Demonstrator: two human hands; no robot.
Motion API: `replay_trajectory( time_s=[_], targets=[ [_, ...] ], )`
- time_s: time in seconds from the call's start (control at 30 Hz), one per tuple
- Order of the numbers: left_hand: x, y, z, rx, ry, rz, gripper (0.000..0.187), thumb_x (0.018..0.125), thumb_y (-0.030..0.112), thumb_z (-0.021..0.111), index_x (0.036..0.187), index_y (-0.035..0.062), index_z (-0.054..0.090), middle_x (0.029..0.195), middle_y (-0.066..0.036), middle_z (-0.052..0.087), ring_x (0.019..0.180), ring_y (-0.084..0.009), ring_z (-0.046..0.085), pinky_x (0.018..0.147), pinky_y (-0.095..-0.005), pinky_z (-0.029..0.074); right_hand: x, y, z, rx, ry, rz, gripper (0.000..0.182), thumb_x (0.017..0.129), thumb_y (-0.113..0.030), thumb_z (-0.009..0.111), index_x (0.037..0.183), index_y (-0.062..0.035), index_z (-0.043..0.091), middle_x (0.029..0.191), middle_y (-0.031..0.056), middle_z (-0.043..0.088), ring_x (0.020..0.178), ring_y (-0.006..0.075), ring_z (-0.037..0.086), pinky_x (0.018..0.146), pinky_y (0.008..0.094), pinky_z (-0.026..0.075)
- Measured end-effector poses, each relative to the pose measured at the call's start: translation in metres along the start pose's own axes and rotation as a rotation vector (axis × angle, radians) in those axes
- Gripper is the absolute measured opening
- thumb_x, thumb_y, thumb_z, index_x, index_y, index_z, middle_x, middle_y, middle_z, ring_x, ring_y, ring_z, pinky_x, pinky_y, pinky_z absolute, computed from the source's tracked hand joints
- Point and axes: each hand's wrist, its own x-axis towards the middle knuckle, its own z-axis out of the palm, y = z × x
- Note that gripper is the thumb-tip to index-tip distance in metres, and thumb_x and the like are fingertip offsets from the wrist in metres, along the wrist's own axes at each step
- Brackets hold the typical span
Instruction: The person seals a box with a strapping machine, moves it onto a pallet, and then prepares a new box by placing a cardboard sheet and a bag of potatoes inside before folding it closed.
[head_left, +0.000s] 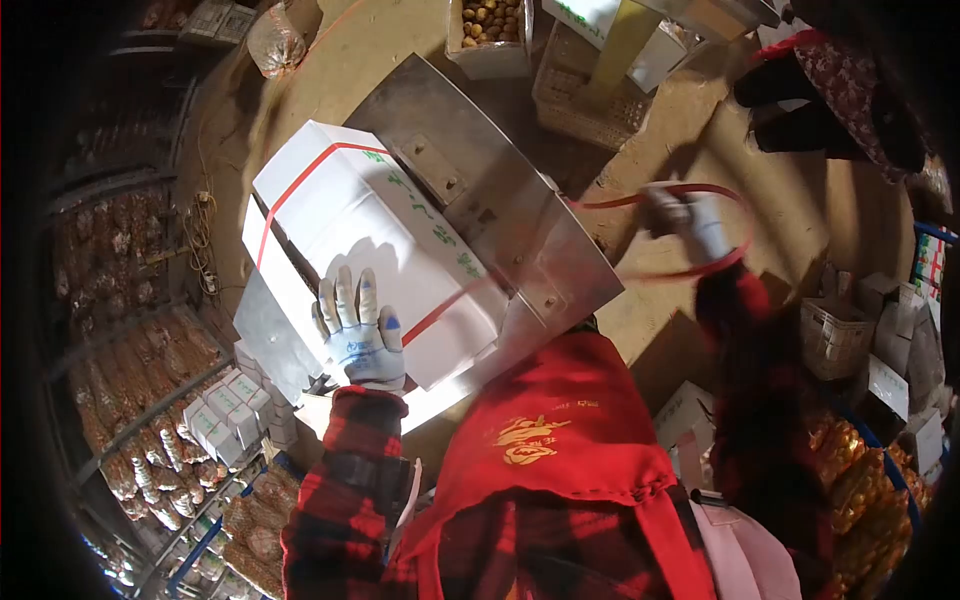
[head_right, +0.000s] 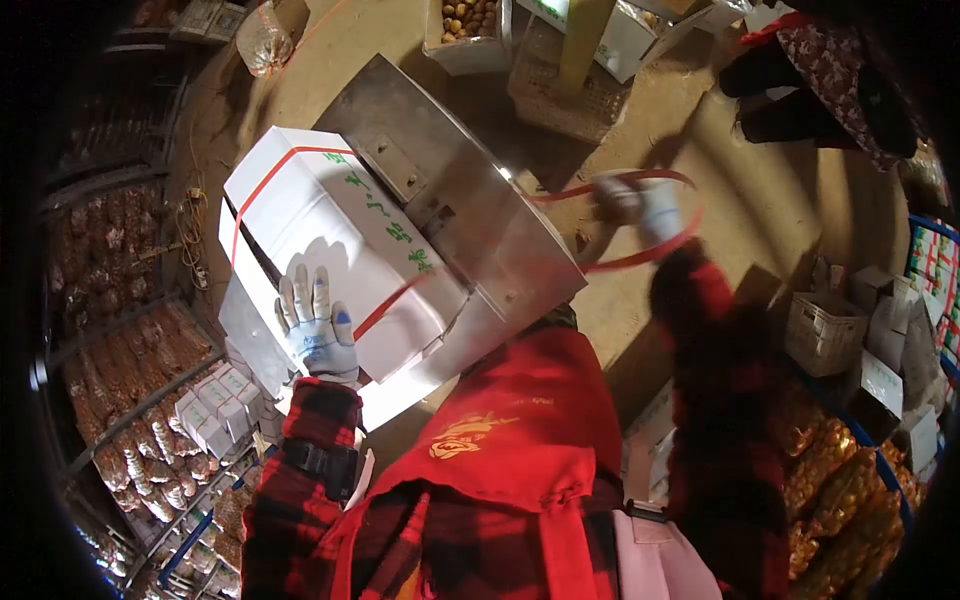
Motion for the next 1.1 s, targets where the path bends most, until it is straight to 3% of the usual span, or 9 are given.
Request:
replay_trajectory(
  time_s=[0.03,0.23,0.37,0.43,0.5,0.57,0.77,0.93,1.1],
  targets=[
    [0.0,0.0,0.0,0.012,-0.006,-0.004,0.051,0.082,0.028,0.045,0.132,0.0177,0.04,0.139,-0.01,0.032,0.128,-0.0346,0.026,0.105,-0.0497,0.017,0.002,0.01,0.039,-0.432,0.003,-0.074,0.022,0.09,-0.018,0.049,0.096,-0.0015,0.061,0.076,0.0055,0.061,0.06,0.0169,0.057,0.056,0.0278,0.049],
    [0.0,-0.001,0.0,-0.021,0.017,0.001,0.052,0.082,0.027,0.046,0.132,0.0169,0.041,0.139,-0.01,0.033,0.128,-0.0351,0.027,0.105,-0.0494,0.017,0.079,0.13,0.081,-0.446,0.026,-0.17,0.015,0.084,-0.014,0.056,0.092,-0.0019,0.062,0.075,0.008,0.063,0.066,0.0167,0.059,0.056,0.0306,0.047],
    [0.001,-0.004,0.001,-0.066,0.02,0.003,0.051,0.082,0.029,0.045,0.132,0.0164,0.041,0.139,-0.01,0.034,0.128,-0.0352,0.027,0.105,-0.0494,0.017,0.033,0.022,0.081,-0.474,0.17,-0.231,0.021,0.086,-0.017,0.053,0.09,0.0006,0.063,0.08,0.0064,0.063,0.07,0.0138,0.058,0.064,0.0288,0.046],
    [0.003,-0.004,0.0,-0.057,0.015,-0.001,0.05,0.083,0.03,0.044,0.131,0.0161,0.042,0.139,-0.01,0.033,0.128,-0.0353,0.026,0.105,-0.0495,0.017,0.018,0.046,0.078,-0.323,0.116,-0.389,0.03,0.09,-0.024,0.047,0.102,0.0011,0.058,0.088,0.0112,0.062,0.075,0.0185,0.059,0.068,0.0307,0.049],
    [0.002,-0.005,0.0,-0.057,0.004,-0.006,0.049,0.083,0.03,0.044,0.13,0.0159,0.043,0.139,-0.01,0.033,0.128,-0.0351,0.026,0.105,-0.0498,0.016,-0.022,0.082,0.102,0.692,-0.156,0.258,0.028,0.086,-0.022,0.052,0.1,0.0014,0.06,0.092,0.01,0.062,0.086,0.0183,0.059,0.076,0.03,0.047],
    [0.003,-0.002,-0.004,-0.039,0.001,-0.012,0.046,0.087,0.031,0.038,0.13,0.0156,0.044,0.138,-0.011,0.036,0.127,-0.0344,0.029,0.104,-0.0483,0.018,-0.056,0.136,0.172,-0.119,0.055,-0.227,0.029,0.088,-0.023,0.05,0.102,-0.0002,0.06,0.094,0.0088,0.061,0.09,0.0177,0.058,0.079,0.0301,0.047],
    [0.004,-0.013,0.007,-0.073,0.067,0.034,0.047,0.084,0.026,0.041,0.129,0.0149,0.044,0.135,-0.012,0.038,0.125,-0.0357,0.031,0.103,-0.05,0.019,-0.027,0.182,0.219,-0.34,0.107,-0.268,0.028,0.089,-0.025,0.047,0.099,-0.0021,0.061,0.09,0.0068,0.062,0.084,0.0156,0.059,0.074,0.0284,0.047],
    [0.006,-0.01,0.005,-0.104,0.089,0.028,0.045,0.083,0.024,0.043,0.127,0.0142,0.047,0.136,-0.011,0.038,0.126,-0.0348,0.031,0.104,-0.0492,0.019,0.014,0.129,0.1,-0.666,0.252,-0.375,0.026,0.088,-0.025,0.049,0.096,-0.0031,0.062,0.087,0.0084,0.062,0.08,0.0192,0.059,0.072,0.032,0.048],
    [0.004,-0.009,0.002,-0.08,0.109,0.049,0.043,0.09,0.028,0.033,0.127,0.0113,0.048,0.134,-0.014,0.04,0.124,-0.0361,0.034,0.103,-0.049,0.021,0.036,0.059,-0.189,-1.083,0.762,-0.242,0.024,0.086,-0.025,0.051,0.092,-0.0042,0.063,0.083,0.01,0.063,0.077,0.0227,0.06,0.07,0.0356,0.048]
  ],
)
